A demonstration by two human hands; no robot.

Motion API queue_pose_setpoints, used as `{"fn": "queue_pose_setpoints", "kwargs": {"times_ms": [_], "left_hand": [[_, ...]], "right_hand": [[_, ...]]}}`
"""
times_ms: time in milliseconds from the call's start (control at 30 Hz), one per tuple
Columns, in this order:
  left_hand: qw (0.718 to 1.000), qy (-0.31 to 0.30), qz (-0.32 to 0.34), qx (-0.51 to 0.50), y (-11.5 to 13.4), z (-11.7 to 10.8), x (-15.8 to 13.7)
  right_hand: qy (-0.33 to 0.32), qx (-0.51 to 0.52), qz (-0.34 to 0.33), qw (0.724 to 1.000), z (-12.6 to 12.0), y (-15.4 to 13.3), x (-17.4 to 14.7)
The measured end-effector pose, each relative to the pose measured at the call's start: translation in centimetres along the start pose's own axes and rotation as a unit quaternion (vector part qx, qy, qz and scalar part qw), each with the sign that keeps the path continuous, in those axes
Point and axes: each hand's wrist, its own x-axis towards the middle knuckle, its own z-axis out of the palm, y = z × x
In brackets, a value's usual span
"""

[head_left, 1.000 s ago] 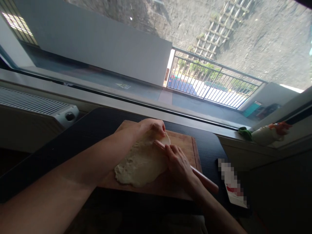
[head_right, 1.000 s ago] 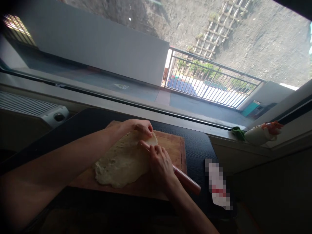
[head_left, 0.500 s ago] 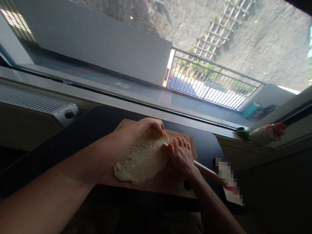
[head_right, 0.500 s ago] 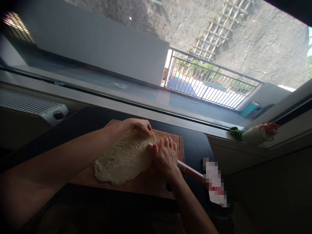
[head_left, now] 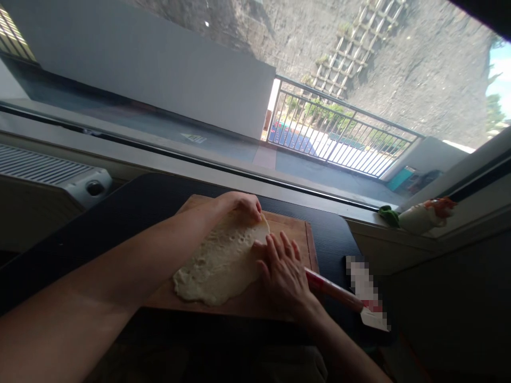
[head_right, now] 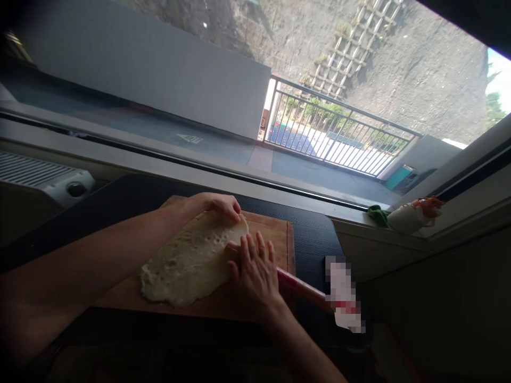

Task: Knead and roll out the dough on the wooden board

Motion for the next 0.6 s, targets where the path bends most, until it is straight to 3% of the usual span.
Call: {"fn": "queue_pose_setpoints", "kwargs": {"times_ms": [133,200,333,400,500,600], "left_hand": [[1.000,0.016,0.012,0.009,-0.1,0.0,-0.1],[1.000,0.024,0.017,0.011,-0.3,0.0,-0.1],[0.999,0.017,0.032,-0.012,-0.7,-0.1,-0.4],[0.999,0.006,0.036,-0.024,-0.5,-0.2,-0.6],[0.999,-0.014,0.025,-0.021,0.1,-0.3,-0.8],[0.999,-0.030,0.013,-0.003,0.6,-0.2,-0.7]], "right_hand": [[-0.036,0.001,0.108,0.993,-0.6,1.3,2.4],[-0.040,0.009,0.087,0.995,-0.6,0.9,1.7],[-0.030,0.020,-0.040,0.999,-0.2,-0.5,-1.5],[-0.029,0.017,-0.019,0.999,-0.1,-0.1,-1.0],[-0.039,0.017,0.075,0.996,-0.3,1.3,1.4],[-0.042,0.023,0.060,0.997,-0.1,1.1,0.9]]}}
